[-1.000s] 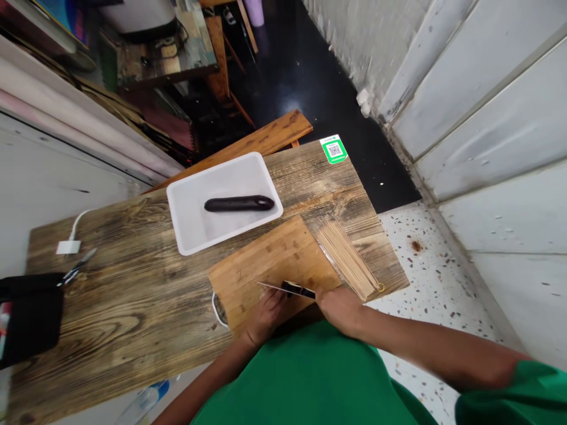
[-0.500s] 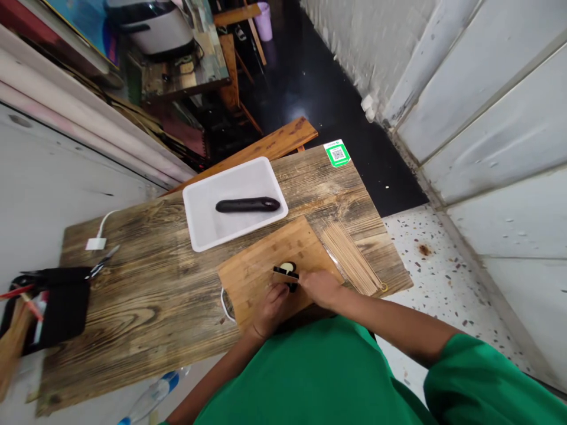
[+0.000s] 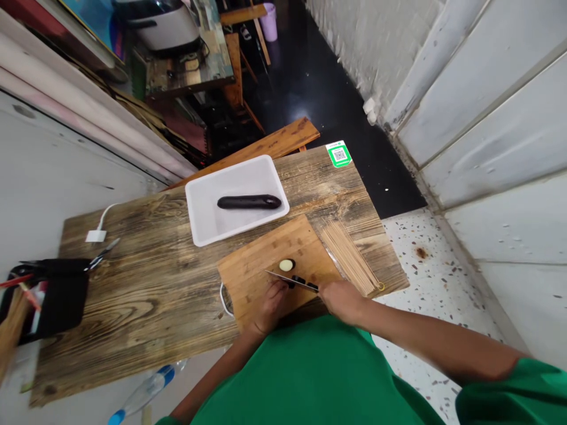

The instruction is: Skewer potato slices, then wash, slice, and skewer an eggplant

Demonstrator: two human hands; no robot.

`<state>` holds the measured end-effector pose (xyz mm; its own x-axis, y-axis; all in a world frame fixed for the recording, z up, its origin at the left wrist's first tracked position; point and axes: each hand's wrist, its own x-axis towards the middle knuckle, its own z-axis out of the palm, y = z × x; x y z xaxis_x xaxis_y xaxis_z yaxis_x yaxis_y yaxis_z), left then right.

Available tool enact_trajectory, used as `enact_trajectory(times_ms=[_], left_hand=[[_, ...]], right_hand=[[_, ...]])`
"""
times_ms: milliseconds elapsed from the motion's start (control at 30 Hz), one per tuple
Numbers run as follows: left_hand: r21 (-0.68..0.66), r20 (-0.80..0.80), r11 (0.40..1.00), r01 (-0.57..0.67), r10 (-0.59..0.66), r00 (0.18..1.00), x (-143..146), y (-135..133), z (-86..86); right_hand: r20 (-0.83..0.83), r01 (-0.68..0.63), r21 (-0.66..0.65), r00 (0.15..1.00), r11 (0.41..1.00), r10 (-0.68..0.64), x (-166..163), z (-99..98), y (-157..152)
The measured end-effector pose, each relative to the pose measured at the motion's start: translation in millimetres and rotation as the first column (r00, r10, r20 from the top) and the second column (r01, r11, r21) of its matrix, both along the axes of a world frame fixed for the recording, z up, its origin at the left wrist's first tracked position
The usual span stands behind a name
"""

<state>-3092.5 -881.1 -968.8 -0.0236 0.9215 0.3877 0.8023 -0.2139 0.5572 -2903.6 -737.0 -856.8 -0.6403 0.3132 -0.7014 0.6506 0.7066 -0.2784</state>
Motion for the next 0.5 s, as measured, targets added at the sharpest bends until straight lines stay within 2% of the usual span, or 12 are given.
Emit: enact_trajectory(times_ms=[300, 500], left_hand=[[0.088, 0.046, 0.996, 0.000, -0.004, 0.999, 3.8, 2.2, -4.2], [0.053, 0.056, 0.999, 0.006, -0.009, 0.998, 3.0, -7.5, -13.3]], right_hand=[[-0.014, 0.027, -0.032, 1.000, 0.999, -0.027, -10.6, -13.1, -7.0], [-0.034, 0.021, 0.000, 0.999, 1.000, -0.021, -28.5, -18.0, -14.7]])
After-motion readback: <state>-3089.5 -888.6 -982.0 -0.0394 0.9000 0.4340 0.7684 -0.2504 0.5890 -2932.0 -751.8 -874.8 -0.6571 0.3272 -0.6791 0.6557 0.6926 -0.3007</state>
